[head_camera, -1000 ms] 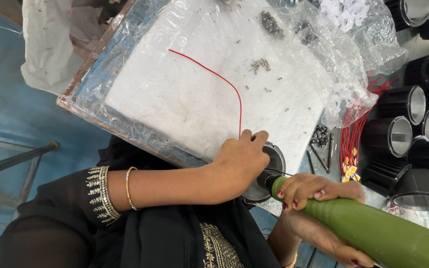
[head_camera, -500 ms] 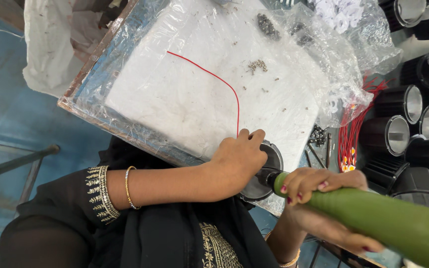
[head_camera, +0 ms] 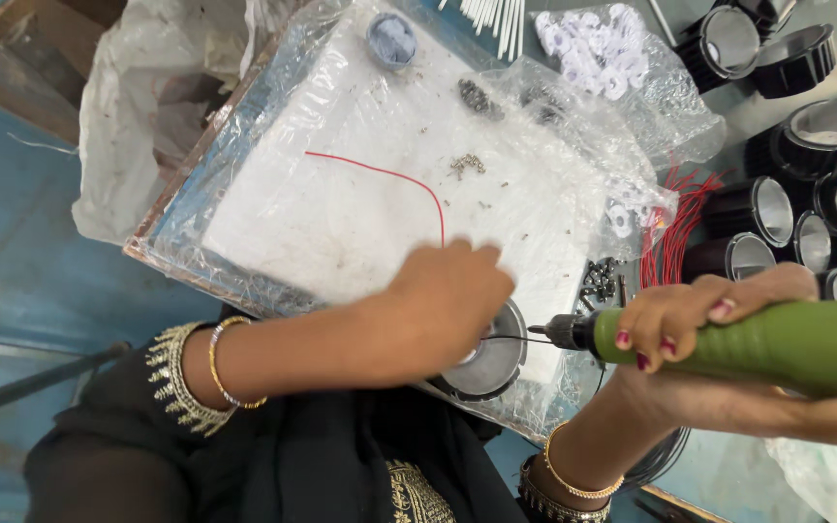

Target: The person assembles LED light fixtures by inserting wires into a black housing, securing them with a green glue gun, and inserting a white plastic rod. The person repeats this process for multiple units on a workbench.

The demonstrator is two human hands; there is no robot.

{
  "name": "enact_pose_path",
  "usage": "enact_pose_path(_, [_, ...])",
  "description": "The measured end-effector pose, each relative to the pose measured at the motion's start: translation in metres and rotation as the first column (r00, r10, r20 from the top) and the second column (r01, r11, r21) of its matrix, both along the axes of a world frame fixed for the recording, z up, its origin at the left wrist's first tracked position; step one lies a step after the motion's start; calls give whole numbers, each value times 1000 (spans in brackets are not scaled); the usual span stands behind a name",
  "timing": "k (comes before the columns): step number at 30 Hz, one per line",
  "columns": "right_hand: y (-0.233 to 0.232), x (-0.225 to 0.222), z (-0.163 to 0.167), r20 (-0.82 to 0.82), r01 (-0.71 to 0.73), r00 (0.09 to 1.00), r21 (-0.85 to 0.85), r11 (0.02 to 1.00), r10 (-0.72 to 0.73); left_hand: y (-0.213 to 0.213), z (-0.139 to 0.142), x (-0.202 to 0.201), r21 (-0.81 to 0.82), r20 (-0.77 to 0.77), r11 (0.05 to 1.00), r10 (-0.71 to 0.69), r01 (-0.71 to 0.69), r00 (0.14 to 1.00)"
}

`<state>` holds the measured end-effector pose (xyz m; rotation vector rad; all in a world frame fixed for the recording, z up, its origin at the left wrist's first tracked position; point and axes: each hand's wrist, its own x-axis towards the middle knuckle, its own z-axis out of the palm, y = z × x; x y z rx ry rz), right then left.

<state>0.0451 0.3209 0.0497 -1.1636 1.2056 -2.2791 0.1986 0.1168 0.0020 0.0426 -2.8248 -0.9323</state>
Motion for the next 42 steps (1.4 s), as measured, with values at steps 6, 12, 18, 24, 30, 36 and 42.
enact_pose_path(6, [-13, 13, -6, 36, 91, 995, 13, 996, -92, -90, -31, -119, -15, -72, 973, 228, -229, 971])
enact_pose_path(12, [-20, 23, -8, 120, 182, 974, 72, 981, -190, -120, -104, -160, 45, -156, 999, 6, 1, 988])
enact_pose_path(18, [-16, 20, -13, 174, 175, 968, 53, 983, -182, -117, -116, -164, -26, -267, 998, -58, 53, 962])
enact_pose_path(24, [-15, 21, -7, 137, 200, 968, 90, 976, -211, -104, -78, -139, 49, -291, 999, 32, -19, 956])
enact_pose_path(30, [-20, 26, 5, 64, 274, 956, 149, 950, -286, -71, -18, -68, 471, -219, 877, 17, 90, 976])
enact_pose_path(36, [-19, 9, 26, 130, -96, 986, -75, 992, 106, -18, 6, 3, 663, -240, 731, 1, 163, 971])
enact_pose_path(42, [-21, 5, 37, 83, -221, 971, -70, 973, 226, -1, 3, 22, 799, -186, 597, 139, 68, 973])
